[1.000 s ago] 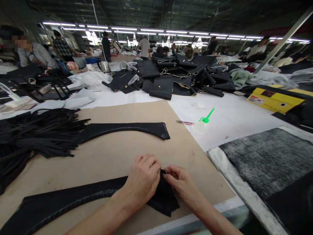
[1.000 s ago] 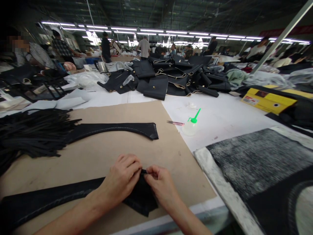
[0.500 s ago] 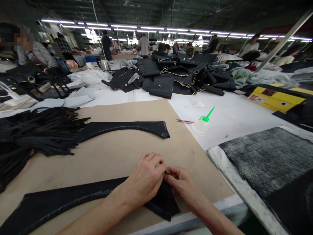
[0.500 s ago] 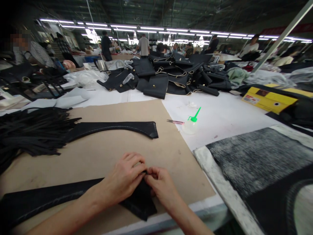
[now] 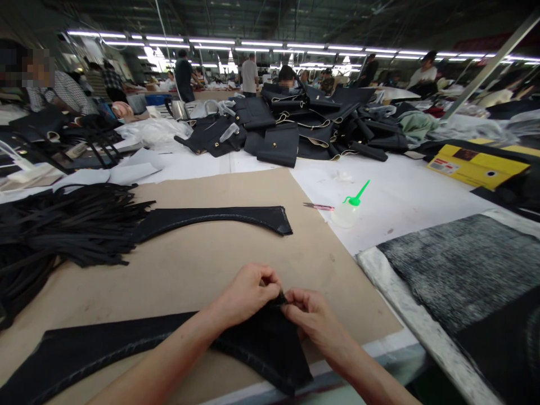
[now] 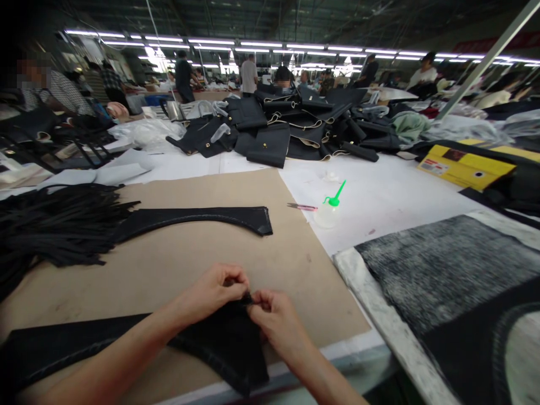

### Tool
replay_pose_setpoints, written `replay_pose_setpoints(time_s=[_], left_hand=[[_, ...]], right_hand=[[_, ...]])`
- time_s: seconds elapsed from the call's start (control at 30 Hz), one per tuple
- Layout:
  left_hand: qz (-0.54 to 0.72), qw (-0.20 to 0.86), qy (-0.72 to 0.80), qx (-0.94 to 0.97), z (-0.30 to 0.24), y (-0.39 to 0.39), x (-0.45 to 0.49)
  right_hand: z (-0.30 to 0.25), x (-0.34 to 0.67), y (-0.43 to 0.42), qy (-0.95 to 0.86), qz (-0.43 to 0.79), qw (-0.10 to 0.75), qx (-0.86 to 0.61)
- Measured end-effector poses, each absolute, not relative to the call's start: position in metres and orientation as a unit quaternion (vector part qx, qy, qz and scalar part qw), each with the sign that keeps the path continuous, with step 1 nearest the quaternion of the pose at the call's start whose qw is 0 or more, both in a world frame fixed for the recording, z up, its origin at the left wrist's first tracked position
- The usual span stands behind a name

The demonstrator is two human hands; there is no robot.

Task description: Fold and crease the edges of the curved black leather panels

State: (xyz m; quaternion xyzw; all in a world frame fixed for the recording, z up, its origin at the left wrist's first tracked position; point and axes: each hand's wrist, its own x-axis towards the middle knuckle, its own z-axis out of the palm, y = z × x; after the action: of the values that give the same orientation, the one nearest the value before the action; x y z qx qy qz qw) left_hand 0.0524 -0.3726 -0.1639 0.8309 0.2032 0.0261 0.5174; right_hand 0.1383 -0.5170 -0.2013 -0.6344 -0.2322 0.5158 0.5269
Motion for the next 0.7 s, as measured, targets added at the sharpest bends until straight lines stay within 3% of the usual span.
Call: replay_pose_setpoints(time_s=[0.1, 0.3, 0.5, 0.6, 0.7], left_hand=[[0.043, 0.520, 0.238, 0.819, -0.164, -0.372, 0.048], [0.135, 0.346, 0.145, 0.917, -0.181, -0.407, 0.007], [0.137, 0.161, 0.061, 0.976, -0.212, -0.426, -0.014], [0.132, 0.142, 0.054, 0.979, -0.213, -0.426, -0.015], [0.139, 0.161, 0.058, 0.975, -0.208, -0.427, -0.016]], right_hand=[[-0.204, 0.140, -0.520, -0.217, 0.503, 0.519, -0.656], [-0.208, 0.146, -0.528, -0.222, 0.467, 0.532, -0.670], [-0.204, 0.161, -0.538, -0.243, 0.521, 0.430, -0.696], [-0.200, 0.178, -0.545, -0.270, 0.524, 0.397, -0.703], [-0.192, 0.190, -0.548, -0.360, 0.428, 0.383, -0.735]])
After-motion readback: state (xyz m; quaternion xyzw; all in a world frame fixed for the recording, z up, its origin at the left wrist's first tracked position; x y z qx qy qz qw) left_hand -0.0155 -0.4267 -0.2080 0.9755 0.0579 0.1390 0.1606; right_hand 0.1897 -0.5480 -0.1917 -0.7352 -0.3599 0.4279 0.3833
